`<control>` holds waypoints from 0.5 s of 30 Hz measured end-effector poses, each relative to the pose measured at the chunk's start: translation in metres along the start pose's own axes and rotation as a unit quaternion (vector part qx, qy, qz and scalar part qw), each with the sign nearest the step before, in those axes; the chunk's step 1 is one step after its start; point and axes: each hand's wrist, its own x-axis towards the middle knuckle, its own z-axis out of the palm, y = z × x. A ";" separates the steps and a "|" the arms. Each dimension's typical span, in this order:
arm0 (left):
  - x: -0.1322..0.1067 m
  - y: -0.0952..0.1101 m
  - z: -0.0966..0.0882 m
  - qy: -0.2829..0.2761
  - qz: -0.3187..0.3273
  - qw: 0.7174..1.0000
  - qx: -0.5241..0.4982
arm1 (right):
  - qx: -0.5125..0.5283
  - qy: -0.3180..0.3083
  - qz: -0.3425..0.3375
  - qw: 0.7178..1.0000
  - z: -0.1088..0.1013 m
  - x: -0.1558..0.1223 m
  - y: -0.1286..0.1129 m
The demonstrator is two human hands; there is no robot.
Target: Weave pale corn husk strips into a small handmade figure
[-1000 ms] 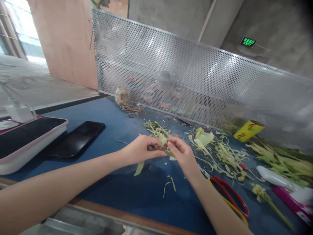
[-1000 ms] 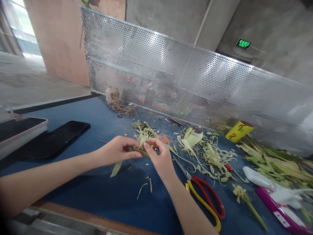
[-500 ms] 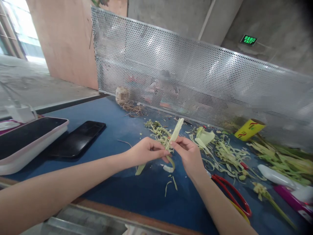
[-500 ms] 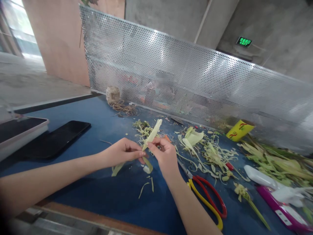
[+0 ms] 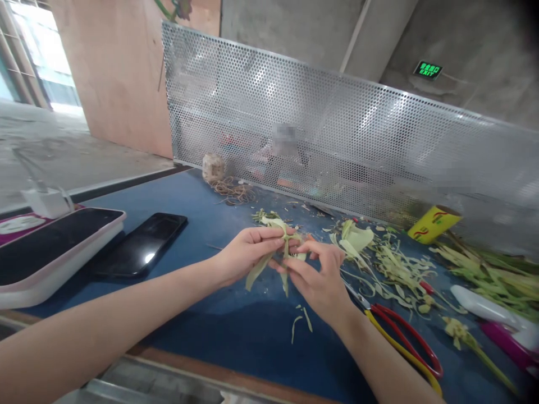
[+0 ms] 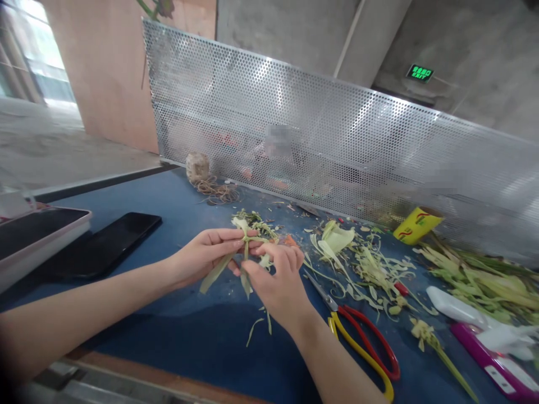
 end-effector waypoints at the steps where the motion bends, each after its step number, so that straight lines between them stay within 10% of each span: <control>1: -0.001 0.001 0.000 0.002 -0.006 1.000 -0.004 | 0.009 0.003 0.002 1.000 0.000 0.000 0.001; 10: -0.001 0.001 -0.003 0.010 0.027 0.999 -0.030 | 0.012 0.002 0.033 0.999 -0.009 -0.002 0.007; 15: -0.005 -0.001 0.004 -0.007 -0.012 1.000 -0.020 | -0.065 0.040 -0.105 0.992 -0.004 0.000 -0.002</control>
